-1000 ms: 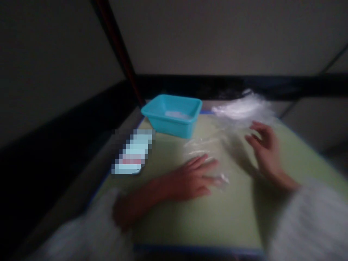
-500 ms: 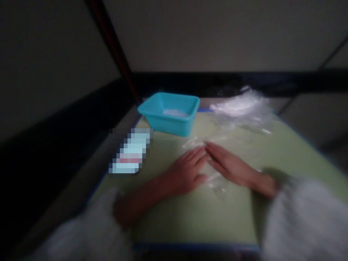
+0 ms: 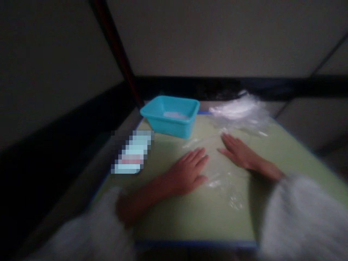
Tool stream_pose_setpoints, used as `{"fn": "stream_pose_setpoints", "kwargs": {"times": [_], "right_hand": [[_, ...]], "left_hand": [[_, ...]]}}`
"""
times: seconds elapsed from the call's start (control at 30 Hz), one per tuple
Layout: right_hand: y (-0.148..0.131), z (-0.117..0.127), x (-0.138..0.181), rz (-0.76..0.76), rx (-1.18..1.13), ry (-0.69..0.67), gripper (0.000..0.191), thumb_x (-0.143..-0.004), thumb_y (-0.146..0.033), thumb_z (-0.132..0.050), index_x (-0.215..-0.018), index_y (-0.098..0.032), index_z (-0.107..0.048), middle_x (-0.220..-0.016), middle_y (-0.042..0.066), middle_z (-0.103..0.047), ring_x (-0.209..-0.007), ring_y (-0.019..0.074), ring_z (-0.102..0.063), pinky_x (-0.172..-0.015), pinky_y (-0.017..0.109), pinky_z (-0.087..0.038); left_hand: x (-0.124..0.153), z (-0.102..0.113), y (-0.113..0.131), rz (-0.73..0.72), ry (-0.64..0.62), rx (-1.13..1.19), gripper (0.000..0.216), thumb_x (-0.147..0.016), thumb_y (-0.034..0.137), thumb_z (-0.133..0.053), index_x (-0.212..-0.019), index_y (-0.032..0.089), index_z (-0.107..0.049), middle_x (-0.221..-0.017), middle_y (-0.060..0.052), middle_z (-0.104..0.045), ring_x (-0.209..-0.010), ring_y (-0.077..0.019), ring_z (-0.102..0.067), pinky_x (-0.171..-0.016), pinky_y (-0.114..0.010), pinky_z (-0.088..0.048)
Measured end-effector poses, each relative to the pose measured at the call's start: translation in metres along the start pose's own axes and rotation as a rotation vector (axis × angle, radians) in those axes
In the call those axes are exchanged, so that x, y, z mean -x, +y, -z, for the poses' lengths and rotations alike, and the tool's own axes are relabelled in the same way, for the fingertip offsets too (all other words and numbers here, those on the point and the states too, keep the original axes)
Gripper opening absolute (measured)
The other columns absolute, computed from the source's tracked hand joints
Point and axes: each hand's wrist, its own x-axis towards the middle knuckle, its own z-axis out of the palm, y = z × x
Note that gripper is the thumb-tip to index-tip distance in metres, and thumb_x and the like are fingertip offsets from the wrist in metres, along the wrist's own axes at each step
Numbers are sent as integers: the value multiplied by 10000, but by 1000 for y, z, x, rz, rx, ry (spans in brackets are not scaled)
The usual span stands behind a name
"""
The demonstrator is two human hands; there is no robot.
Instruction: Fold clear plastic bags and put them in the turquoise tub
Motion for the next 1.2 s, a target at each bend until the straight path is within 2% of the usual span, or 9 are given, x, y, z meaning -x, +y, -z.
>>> {"fn": "stream_pose_setpoints", "kwargs": {"times": [0.13,0.27,0.33,0.4,0.5,0.63,0.8,1.03,1.2], "right_hand": [[-10,4,8,25,-4,22,782,-916,-620,-196,-1389,-21,-367,-1452,221,-334,-1354,315,-284,-1082,512,-279],[-33,15,18,110,2,18,739,-927,-592,-240,-1371,-25,-401,-1432,215,-373,-1344,321,-307,-1084,526,-271],[-45,21,20,130,-15,38,672,-939,-557,-268,-1358,-58,-432,-1413,197,-415,-1334,314,-333,-1083,542,-267],[-54,24,19,160,-59,73,616,-949,-514,-293,-1361,-77,-432,-1416,182,-417,-1330,289,-350,-1090,522,-272],[-62,20,12,214,-138,99,562,-962,-445,-303,-1379,-83,-408,-1428,172,-404,-1331,257,-355,-1096,476,-291],[-62,7,4,233,-160,52,595,-962,-451,-274,-1381,-47,-398,-1441,199,-369,-1345,261,-327,-1099,448,-295],[-50,1,-1,180,-49,-10,709,-941,-559,-220,-1414,-45,-340,-1475,192,-301,-1364,266,-280,-1113,436,-251],[-26,-2,-7,88,4,5,696,-935,-580,-168,-1449,-126,-285,-1481,133,-316,-1364,270,-278,-1109,465,-243],[-20,1,-8,88,13,-7,703,-939,-570,-137,-1434,-103,-313,-1479,141,-311,-1360,266,-287,-1105,452,-249]], "left_hand": [[2,5,4,10,96,-27,558,-894,457,-465,-1346,133,-416,-1450,-142,-376,-1362,-260,-310,-1118,-443,-230],[1,17,9,72,303,-73,397,-917,402,-422,-1108,100,-594,-1048,-127,-675,-1043,-230,-600,-1057,-436,-339],[0,20,10,109,377,-88,339,-923,360,-405,-941,117,-640,-828,-91,-693,-846,-206,-640,-1002,-431,-398],[-3,19,10,124,419,-76,301,-918,293,-399,-858,130,-645,-747,-73,-677,-772,-195,-636,-945,-412,-448],[-8,11,9,116,432,4,275,-900,224,-403,-1029,113,-618,-1021,-110,-675,-987,-201,-615,-945,-356,-467],[-12,-6,7,85,263,43,492,-892,290,-438,-1314,36,-421,-1400,-178,-433,-1313,-228,-392,-1083,-360,-350],[-11,-14,4,120,98,13,577,-923,378,-390,-1396,55,-318,-1488,-156,-292,-1397,-229,-231,-1142,-398,-221],[-1,-8,0,214,84,17,590,-935,444,-360,-1414,103,-309,-1508,-132,-251,-1405,-242,-205,-1133,-429,-202],[5,-4,-3,263,77,19,594,-943,462,-332,-1421,111,-296,-1515,-119,-240,-1406,-249,-200,-1131,-428,-198]]}}
